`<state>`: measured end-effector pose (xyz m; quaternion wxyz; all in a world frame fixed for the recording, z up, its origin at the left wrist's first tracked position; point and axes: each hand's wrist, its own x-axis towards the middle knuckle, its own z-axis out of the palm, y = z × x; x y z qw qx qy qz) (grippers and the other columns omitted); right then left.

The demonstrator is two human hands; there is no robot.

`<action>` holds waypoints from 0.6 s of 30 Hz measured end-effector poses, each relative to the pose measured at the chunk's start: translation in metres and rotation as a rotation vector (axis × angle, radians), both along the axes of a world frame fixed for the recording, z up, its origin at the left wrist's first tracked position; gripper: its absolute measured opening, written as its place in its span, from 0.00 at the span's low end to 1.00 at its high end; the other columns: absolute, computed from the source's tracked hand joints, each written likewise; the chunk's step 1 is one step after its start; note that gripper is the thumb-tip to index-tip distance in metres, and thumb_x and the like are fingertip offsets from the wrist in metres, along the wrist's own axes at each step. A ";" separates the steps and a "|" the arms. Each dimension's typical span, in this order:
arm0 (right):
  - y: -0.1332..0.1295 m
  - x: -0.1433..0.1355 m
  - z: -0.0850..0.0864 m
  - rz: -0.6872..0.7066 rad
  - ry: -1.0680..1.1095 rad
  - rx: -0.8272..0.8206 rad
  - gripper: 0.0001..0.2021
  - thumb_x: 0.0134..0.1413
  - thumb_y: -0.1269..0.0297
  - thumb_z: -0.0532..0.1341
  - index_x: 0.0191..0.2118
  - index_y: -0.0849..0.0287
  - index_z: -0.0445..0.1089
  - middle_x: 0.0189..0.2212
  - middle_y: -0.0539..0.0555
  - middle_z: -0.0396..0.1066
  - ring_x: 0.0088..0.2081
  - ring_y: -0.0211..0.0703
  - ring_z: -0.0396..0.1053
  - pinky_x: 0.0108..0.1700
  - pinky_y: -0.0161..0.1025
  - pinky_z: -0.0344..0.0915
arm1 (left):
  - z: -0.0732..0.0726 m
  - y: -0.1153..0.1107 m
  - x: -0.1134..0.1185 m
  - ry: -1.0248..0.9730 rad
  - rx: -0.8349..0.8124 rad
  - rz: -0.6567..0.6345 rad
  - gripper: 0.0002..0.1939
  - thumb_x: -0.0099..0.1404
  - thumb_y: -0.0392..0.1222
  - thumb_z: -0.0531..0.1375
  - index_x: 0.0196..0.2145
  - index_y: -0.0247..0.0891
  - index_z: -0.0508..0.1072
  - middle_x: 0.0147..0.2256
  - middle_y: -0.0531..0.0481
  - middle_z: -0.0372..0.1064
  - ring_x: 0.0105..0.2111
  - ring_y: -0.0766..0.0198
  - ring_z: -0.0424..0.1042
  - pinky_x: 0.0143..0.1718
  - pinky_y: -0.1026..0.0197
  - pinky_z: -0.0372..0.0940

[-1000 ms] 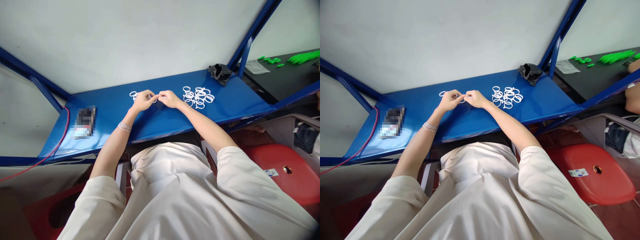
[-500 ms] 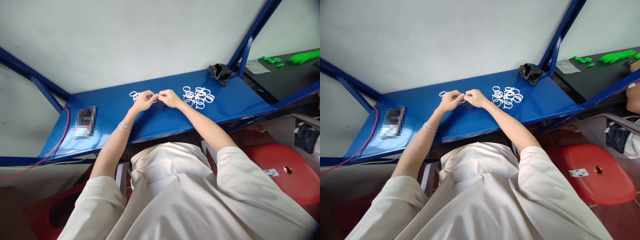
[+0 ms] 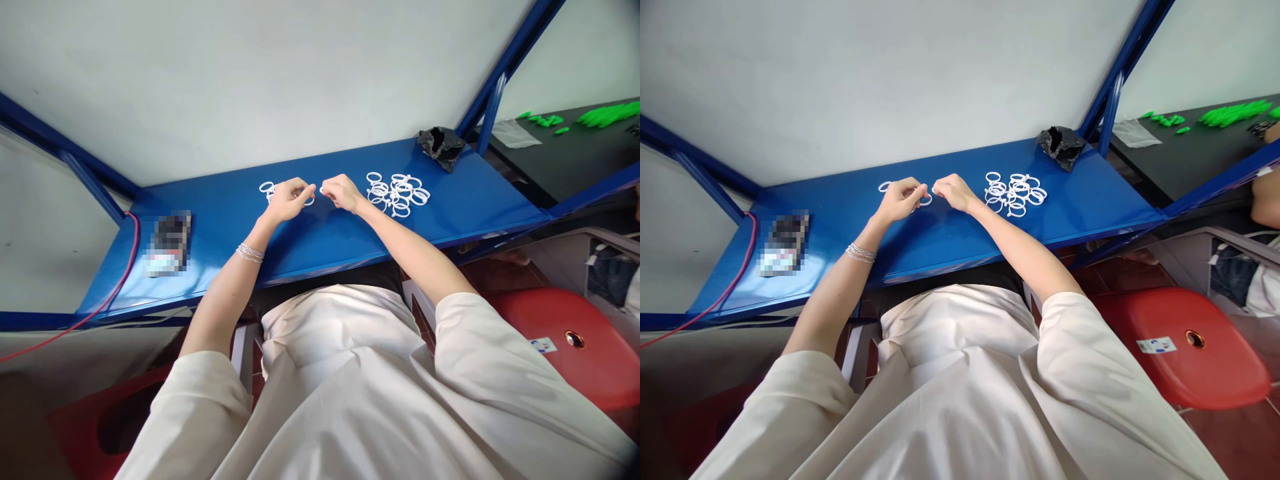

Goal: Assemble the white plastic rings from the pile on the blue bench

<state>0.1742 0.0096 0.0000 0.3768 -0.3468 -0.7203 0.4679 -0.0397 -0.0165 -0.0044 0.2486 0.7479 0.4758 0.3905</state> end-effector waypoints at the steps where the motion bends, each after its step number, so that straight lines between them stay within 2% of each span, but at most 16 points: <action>1: -0.001 -0.001 0.000 -0.006 -0.042 0.046 0.16 0.58 0.61 0.58 0.21 0.53 0.55 0.20 0.45 0.50 0.26 0.37 0.49 0.30 0.39 0.46 | 0.000 0.000 0.000 -0.004 -0.006 -0.010 0.25 0.75 0.64 0.64 0.33 0.40 0.78 0.25 0.50 0.72 0.24 0.64 0.73 0.29 0.60 0.65; 7: -0.001 -0.007 -0.012 -0.008 -0.220 0.243 0.14 0.58 0.59 0.60 0.24 0.54 0.58 0.23 0.46 0.58 0.30 0.39 0.55 0.36 0.41 0.51 | 0.002 -0.002 -0.002 0.044 -0.014 -0.060 0.19 0.70 0.60 0.68 0.37 0.39 0.78 0.24 0.52 0.73 0.25 0.63 0.72 0.29 0.60 0.64; 11: 0.003 -0.007 -0.022 0.022 -0.218 0.277 0.08 0.61 0.58 0.62 0.37 0.56 0.69 0.28 0.48 0.68 0.32 0.42 0.62 0.39 0.41 0.57 | 0.000 0.000 -0.004 0.085 0.013 -0.052 0.15 0.69 0.55 0.66 0.37 0.39 0.79 0.26 0.51 0.74 0.26 0.63 0.71 0.31 0.59 0.63; 15: 0.012 -0.001 -0.023 0.004 -0.262 0.361 0.22 0.64 0.50 0.69 0.56 0.58 0.73 0.37 0.53 0.76 0.38 0.49 0.71 0.47 0.45 0.67 | -0.002 0.005 -0.007 0.116 0.039 0.044 0.11 0.71 0.50 0.65 0.38 0.39 0.79 0.30 0.50 0.76 0.29 0.62 0.73 0.35 0.58 0.66; 18: 0.025 0.011 -0.022 -0.180 -0.357 0.437 0.27 0.66 0.46 0.71 0.62 0.57 0.73 0.48 0.61 0.79 0.51 0.59 0.75 0.60 0.57 0.69 | 0.001 0.008 -0.012 0.189 0.092 0.215 0.08 0.71 0.47 0.66 0.38 0.40 0.78 0.35 0.47 0.79 0.34 0.59 0.75 0.41 0.56 0.69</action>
